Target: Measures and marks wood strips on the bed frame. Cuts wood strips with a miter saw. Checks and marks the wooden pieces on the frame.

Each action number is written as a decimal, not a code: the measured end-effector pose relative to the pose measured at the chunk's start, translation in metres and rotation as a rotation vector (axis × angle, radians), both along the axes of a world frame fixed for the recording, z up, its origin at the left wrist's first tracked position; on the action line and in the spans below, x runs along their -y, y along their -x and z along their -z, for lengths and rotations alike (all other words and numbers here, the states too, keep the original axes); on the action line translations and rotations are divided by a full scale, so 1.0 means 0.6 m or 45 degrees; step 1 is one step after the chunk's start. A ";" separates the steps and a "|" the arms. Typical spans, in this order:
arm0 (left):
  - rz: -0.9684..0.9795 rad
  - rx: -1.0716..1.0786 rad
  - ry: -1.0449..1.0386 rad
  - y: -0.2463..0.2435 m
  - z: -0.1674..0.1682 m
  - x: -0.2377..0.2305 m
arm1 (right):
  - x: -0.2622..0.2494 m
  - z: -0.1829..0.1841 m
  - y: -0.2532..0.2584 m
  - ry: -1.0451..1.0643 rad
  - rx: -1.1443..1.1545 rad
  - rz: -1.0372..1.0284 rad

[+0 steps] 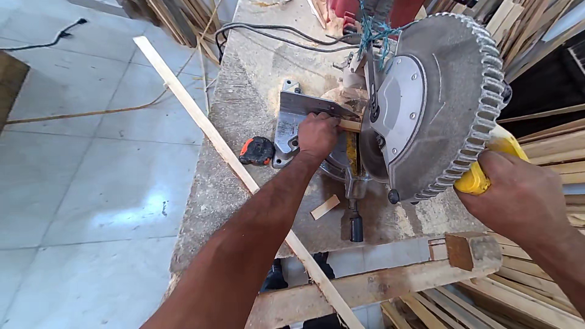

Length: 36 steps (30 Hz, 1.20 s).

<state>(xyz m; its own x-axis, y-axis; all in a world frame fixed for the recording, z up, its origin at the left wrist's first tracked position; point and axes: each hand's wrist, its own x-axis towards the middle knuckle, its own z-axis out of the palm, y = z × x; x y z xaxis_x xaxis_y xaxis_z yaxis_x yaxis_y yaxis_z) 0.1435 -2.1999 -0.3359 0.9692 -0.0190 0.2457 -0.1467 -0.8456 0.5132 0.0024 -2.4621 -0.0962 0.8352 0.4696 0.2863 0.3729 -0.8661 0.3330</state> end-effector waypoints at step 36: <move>-0.010 -0.028 -0.034 -0.001 -0.007 0.004 | -0.007 0.070 0.024 -0.080 0.102 0.006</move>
<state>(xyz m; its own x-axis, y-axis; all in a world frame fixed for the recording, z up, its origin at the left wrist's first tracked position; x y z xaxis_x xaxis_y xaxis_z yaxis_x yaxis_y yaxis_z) 0.1441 -2.2022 -0.3318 0.9744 -0.0179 0.2242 -0.1293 -0.8602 0.4933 -0.0119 -2.4579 -0.1384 0.8106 0.4445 0.3812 0.3427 -0.8880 0.3067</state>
